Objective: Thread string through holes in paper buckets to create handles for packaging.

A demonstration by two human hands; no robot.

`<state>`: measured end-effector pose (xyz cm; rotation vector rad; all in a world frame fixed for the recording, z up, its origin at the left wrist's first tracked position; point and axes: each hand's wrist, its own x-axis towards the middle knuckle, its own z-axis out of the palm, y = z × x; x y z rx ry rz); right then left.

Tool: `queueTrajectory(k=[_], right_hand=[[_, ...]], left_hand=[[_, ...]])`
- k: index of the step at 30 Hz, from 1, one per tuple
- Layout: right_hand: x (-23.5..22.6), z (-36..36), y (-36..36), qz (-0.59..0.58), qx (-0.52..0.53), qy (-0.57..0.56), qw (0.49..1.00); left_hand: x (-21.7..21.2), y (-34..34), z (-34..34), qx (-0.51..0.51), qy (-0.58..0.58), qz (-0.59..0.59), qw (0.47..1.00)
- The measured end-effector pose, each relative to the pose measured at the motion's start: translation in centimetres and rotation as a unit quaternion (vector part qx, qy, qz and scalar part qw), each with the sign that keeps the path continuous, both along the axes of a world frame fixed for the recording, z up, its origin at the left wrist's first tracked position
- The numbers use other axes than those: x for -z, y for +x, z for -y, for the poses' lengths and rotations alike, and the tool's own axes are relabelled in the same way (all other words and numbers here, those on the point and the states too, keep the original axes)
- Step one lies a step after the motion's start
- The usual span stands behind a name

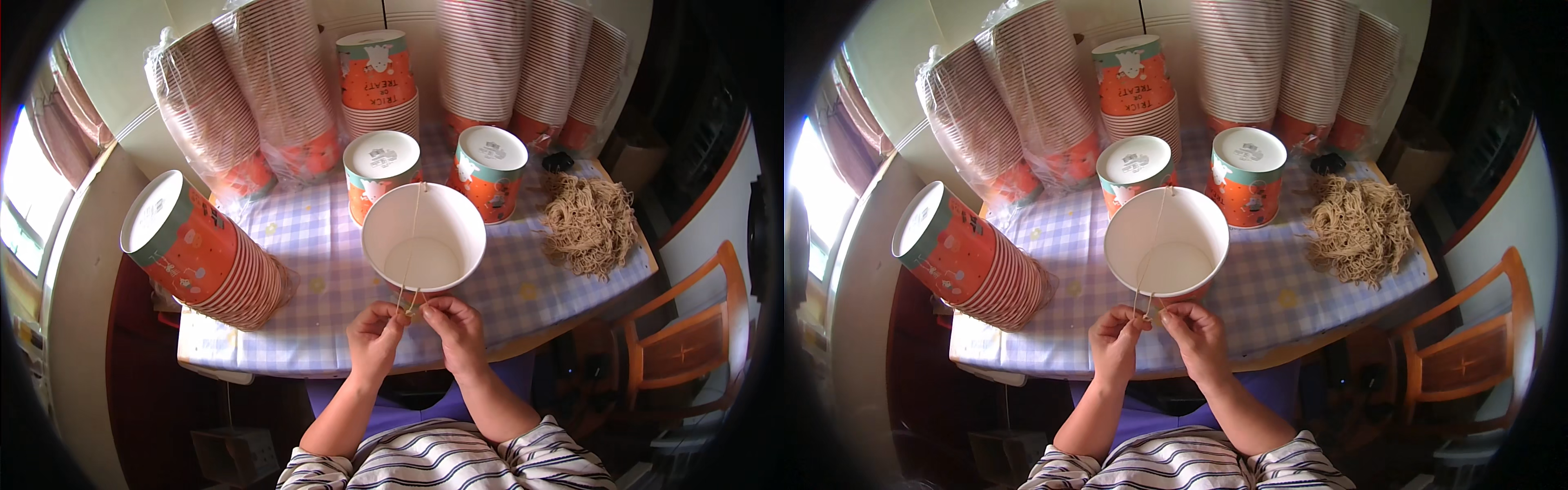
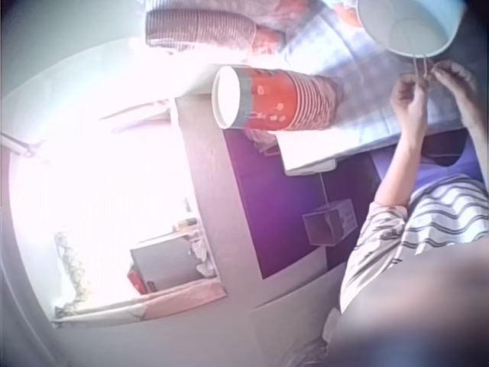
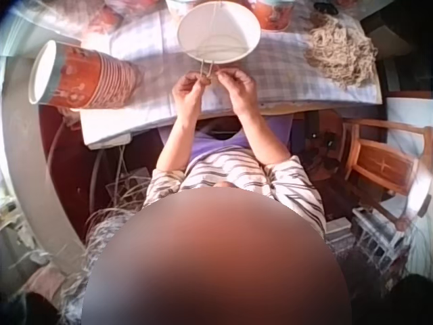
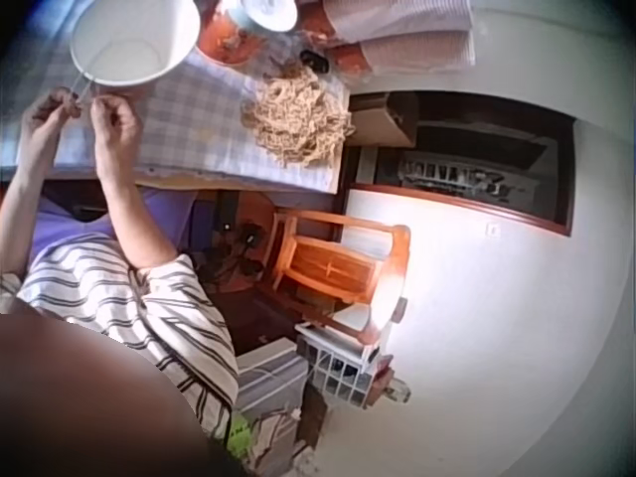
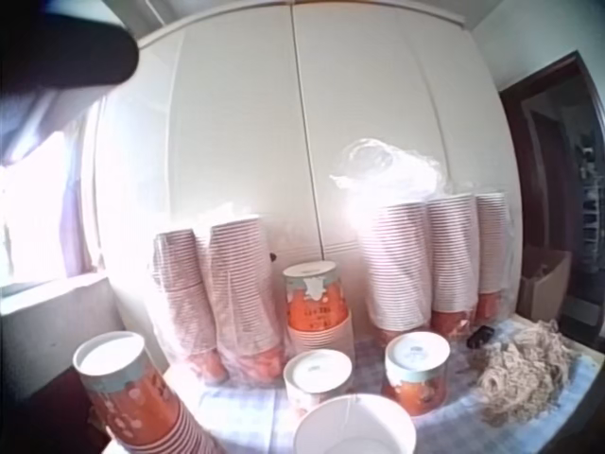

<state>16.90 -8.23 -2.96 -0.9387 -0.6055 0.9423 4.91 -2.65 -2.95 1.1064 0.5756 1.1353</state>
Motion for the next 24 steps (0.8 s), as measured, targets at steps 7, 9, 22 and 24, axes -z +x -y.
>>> queueTrajectory(k=[7, 9, 22, 24], right_hand=[[-1.0, 0.1, -0.3, -0.053, -0.032, -0.021, 0.998], [-0.6, -0.1, -0.3, -0.042, -0.046, -0.007, 0.998], [-0.9, -0.1, -0.2, -0.026, -0.02, 0.001, 0.999], [-1.1, 0.1, 0.0, -0.102, -0.091, -0.026, 0.99]], left_hand=[[-0.1, 0.2, 0.0, -0.008, -0.018, 0.008, 1.0], [0.0, 0.3, -0.1, -0.003, -0.007, 0.015, 1.0], [0.1, 0.1, -0.4, -0.006, -0.009, 0.002, 1.0], [0.1, 0.1, -0.4, -0.008, -0.002, 0.007, 1.0]])
